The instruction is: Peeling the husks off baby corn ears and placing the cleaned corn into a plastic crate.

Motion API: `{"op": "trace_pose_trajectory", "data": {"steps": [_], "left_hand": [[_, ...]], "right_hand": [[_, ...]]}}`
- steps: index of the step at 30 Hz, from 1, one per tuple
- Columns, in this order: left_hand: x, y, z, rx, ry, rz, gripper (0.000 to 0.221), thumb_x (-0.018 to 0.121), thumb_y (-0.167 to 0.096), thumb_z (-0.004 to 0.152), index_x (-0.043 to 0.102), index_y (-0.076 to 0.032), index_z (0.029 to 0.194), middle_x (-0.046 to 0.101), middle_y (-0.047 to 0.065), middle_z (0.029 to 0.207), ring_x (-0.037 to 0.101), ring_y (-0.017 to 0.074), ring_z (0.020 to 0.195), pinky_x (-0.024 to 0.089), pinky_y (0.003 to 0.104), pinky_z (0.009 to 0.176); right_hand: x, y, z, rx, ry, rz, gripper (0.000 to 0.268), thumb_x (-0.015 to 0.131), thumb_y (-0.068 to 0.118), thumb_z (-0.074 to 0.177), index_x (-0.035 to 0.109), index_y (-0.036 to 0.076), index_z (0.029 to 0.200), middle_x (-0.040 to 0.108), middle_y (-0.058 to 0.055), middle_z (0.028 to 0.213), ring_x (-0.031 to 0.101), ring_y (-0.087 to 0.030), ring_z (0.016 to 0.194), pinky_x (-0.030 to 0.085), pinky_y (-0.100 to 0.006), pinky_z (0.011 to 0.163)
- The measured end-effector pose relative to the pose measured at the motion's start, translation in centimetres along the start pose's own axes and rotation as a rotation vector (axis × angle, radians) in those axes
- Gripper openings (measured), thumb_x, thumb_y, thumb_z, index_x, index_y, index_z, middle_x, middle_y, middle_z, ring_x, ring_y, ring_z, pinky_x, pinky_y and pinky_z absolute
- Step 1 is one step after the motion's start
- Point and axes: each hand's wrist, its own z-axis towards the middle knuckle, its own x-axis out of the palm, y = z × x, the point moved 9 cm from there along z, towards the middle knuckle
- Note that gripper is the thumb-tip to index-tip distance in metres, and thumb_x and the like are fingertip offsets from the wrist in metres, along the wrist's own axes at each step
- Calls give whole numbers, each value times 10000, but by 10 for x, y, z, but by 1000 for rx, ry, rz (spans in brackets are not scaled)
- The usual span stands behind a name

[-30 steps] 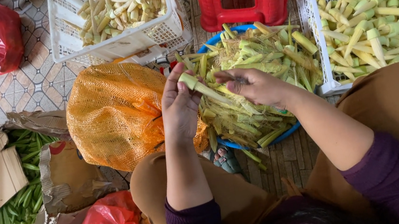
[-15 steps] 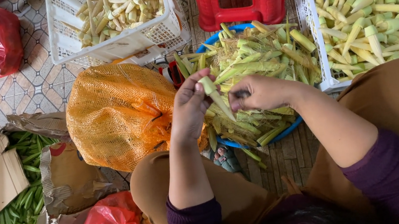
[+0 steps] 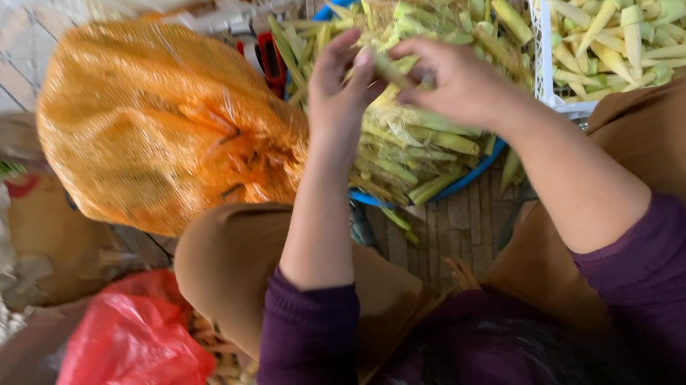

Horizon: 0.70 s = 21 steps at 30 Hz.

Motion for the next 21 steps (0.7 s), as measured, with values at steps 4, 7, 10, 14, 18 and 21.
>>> {"op": "trace_pose_trajectory", "data": {"steps": [4,7,10,14,18,21], "left_hand": [[2,48,46,-169,-123,107,534,591,-251,950,489,-65,1440,623,111,1207,665,207,955,650,287,778],[-37,79,65,-220,-413,143,297,544,-108,1005,608,-47,1289,671,79,1172,656,195,1072,572,311,952],[-41,103,71,-471,-399,496,320,371,-106,1058,608,-213,1246,722,-4,1295,661,128,818,467,306,632],[-29,154,120,-329,-63,1078,493,438,123,928,590,-240,1225,619,49,1268,621,297,1021,533,460,657],[3,187,140,-147,282,1552,663,477,112,921,447,-226,1491,533,85,1447,486,357,1298,523,500,940],[6,205,137,-84,367,1758,526,544,-25,968,470,-150,1473,539,158,1437,537,383,1277,437,553,1102]], "right_hand": [[-49,-38,-29,443,-73,-198,448,594,101,1001,527,133,1442,625,-111,1353,640,-231,993,541,-398,859],[-109,-75,-56,519,-356,-311,537,603,22,1026,414,47,1528,568,-218,1356,600,-394,1072,500,-556,925],[-131,-76,-75,529,-428,-381,632,666,91,1044,331,56,1579,472,-247,1508,435,-491,1329,339,-664,1061],[-121,-78,-87,438,-369,-288,434,644,103,1029,555,96,1454,656,-113,1261,555,-358,1235,373,-561,1052],[-134,-49,-104,301,-455,-284,394,664,117,1022,608,119,1412,668,-9,1147,443,-247,873,394,-457,865],[-148,-58,-120,147,-547,-267,338,706,-34,1093,622,18,1416,651,-105,1126,606,-269,1112,469,-456,962]]}}
